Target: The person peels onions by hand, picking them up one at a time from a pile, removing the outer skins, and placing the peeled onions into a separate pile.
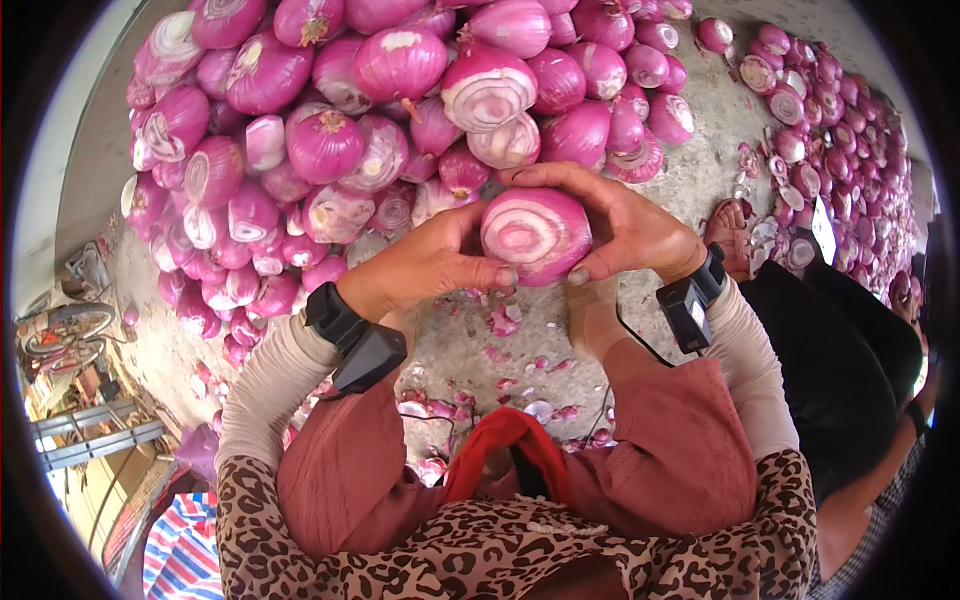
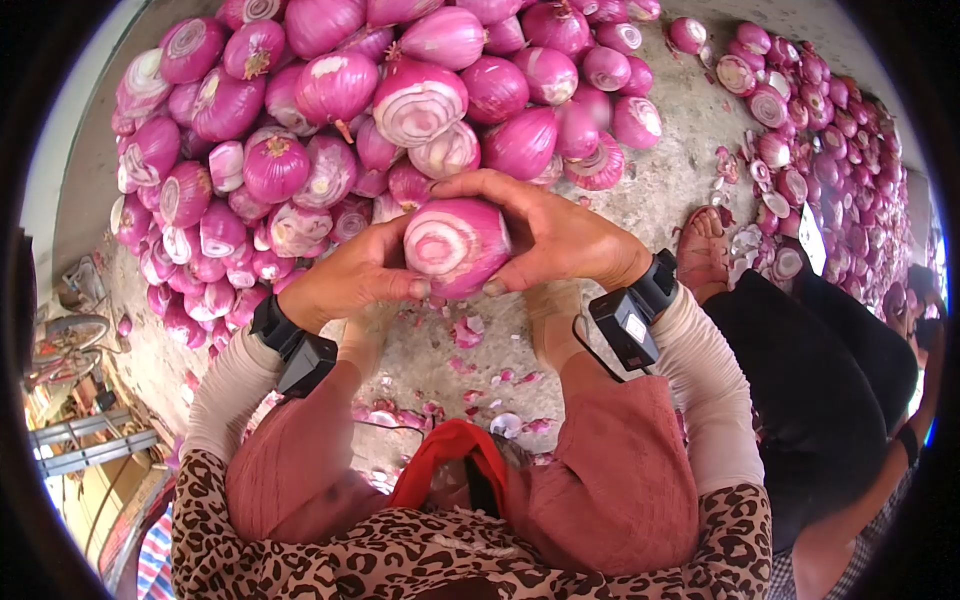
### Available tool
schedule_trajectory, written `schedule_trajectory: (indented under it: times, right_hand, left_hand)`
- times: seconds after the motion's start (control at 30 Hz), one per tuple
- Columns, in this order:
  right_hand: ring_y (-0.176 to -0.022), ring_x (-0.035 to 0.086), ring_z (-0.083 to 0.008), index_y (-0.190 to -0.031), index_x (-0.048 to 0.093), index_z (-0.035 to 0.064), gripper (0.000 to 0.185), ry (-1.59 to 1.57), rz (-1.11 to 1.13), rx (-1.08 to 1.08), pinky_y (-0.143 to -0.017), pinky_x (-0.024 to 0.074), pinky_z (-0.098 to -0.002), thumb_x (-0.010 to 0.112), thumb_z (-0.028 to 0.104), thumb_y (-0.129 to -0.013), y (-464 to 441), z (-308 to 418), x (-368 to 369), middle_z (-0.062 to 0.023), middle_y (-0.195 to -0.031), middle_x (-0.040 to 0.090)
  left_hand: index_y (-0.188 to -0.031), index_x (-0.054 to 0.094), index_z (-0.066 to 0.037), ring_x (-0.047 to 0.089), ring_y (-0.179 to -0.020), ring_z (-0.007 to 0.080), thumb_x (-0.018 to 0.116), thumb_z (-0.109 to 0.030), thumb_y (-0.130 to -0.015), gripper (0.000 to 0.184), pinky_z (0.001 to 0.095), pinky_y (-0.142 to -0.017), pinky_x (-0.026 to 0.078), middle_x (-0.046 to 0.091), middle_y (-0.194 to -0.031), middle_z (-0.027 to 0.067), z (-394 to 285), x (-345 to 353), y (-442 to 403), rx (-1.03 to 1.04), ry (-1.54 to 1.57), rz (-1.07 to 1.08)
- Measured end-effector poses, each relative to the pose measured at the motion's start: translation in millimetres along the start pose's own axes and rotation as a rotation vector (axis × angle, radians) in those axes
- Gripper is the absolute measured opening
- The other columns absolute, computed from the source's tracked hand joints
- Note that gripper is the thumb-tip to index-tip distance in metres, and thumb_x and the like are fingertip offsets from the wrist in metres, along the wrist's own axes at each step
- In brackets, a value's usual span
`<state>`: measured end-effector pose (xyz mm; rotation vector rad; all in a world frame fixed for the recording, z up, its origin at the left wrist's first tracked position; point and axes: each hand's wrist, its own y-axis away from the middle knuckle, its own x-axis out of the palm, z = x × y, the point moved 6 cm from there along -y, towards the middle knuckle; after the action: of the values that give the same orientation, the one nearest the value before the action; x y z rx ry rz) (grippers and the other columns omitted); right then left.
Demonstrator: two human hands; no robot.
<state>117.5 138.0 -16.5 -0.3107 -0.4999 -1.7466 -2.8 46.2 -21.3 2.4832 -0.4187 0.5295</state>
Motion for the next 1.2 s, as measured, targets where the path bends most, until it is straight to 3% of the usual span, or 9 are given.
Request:
schedule_trajectory:
  times: [0.13,0.3,0.37,0.57,0.67,0.87,1.03,1.13,1.2]
  right_hand:
    - [-0.122,0.042,-0.0197,-0.136,0.033,0.0029,0.093,0.334,0.023,0.006,-0.103,0.0322,-0.0317,0.081,0.032,-0.061,0,5,-1,-0.0092,-0.129,0.042]
    - [-0.122,0.042,-0.0196,-0.137,0.031,0.0009,0.094,0.053,-0.013,0.156,-0.103,0.0315,-0.0314,0.081,0.027,-0.062,4,-11,6,-0.0103,-0.129,0.042]
    - [-0.122,0.041,-0.0196,-0.137,0.029,-0.0005,0.095,0.029,-0.006,0.208,-0.104,0.0306,-0.0312,0.081,0.026,-0.062,5,-20,9,-0.0104,-0.13,0.041]
    - [-0.124,0.041,-0.0223,-0.137,0.028,-0.003,0.094,-0.451,0.027,0.377,-0.106,0.0301,-0.0331,0.079,0.033,-0.066,10,-56,23,-0.0131,-0.132,0.042]
    - [-0.126,0.04,-0.0233,-0.138,0.027,-0.0038,0.092,-0.434,0.004,0.383,-0.107,0.0298,-0.0342,0.076,0.034,-0.069,14,-69,18,-0.0151,-0.135,0.041]
    - [-0.126,0.041,-0.0237,-0.138,0.027,-0.0023,0.079,-0.413,-0.019,0.365,-0.105,0.033,-0.035,0.068,0.027,-0.077,28,-66,-10,-0.0144,-0.136,0.04]
    - [-0.124,0.043,-0.023,-0.138,0.028,-0.0012,0.072,-0.378,-0.148,0.373,-0.103,0.0349,-0.0358,0.065,0.024,-0.082,57,-64,-48,-0.0139,-0.135,0.043]
    - [-0.118,0.048,-0.0237,-0.139,0.027,-0.0001,0.07,-0.188,-0.194,0.311,-0.093,0.0435,-0.034,0.061,0.028,-0.085,75,-47,-73,-0.0141,-0.134,0.043]
    - [-0.109,0.054,-0.026,-0.138,0.029,0.0015,0.064,-0.264,-0.29,0.148,-0.08,0.0494,-0.0326,0.055,0.033,-0.089,95,-48,-98,-0.0149,-0.131,0.046]
  left_hand:
    - [-0.125,0.044,0.0,0.054,-0.106,0.0178,0.081,-0.018,-0.065,0.073,0.0326,-0.092,0.044,0.056,-0.116,0.0103,0,-4,-6,0.182,-0.301,-0.118]
    - [-0.116,0.051,0.001,0.063,-0.09,0.0181,0.079,-0.015,-0.067,0.059,0.0316,-0.081,0.051,0.065,-0.098,0.0104,7,-3,-4,0.231,-0.485,-0.016]
    - [-0.111,0.054,0.002,0.065,-0.078,0.0161,0.076,-0.013,-0.069,0.049,0.03,-0.072,0.053,0.067,-0.088,0.0091,27,1,-1,-0.152,-0.267,0.112]
    - [-0.096,0.06,0.002,0.063,-0.068,0.0135,0.061,-0.009,-0.078,0.021,0.0299,-0.062,0.051,0.066,-0.075,0.0087,57,-9,6,-0.154,-0.395,0.105]
    - [-0.09,0.062,0.0,0.061,-0.064,0.0137,0.058,-0.014,-0.082,0.017,0.0311,-0.059,0.048,0.065,-0.073,0.0072,62,-18,6,0.012,-0.572,0.128]
    - [-0.077,0.061,0.0,0.06,-0.062,0.0139,0.057,-0.022,-0.087,0.025,0.0311,-0.059,0.046,0.061,-0.063,0.0064,92,-58,20,-0.194,-0.707,-0.001]
    - [-0.087,0.059,0.001,0.061,-0.068,0.0151,0.056,-0.022,-0.087,0.023,0.0293,-0.062,0.048,0.064,-0.077,0.0088,119,-103,47,0.006,-0.916,-0.187]
    - [-0.095,0.057,-0.002,0.062,-0.074,0.0168,0.056,-0.023,-0.089,0.022,0.0302,-0.065,0.051,0.064,-0.086,0.0078,141,-125,83,-0.442,-0.443,-0.34]
    - [-0.097,0.057,-0.004,0.063,-0.076,0.0174,0.055,-0.024,-0.089,0.022,0.0313,-0.067,0.051,0.064,-0.087,0.007,147,-138,117,-0.481,-0.234,-0.479]
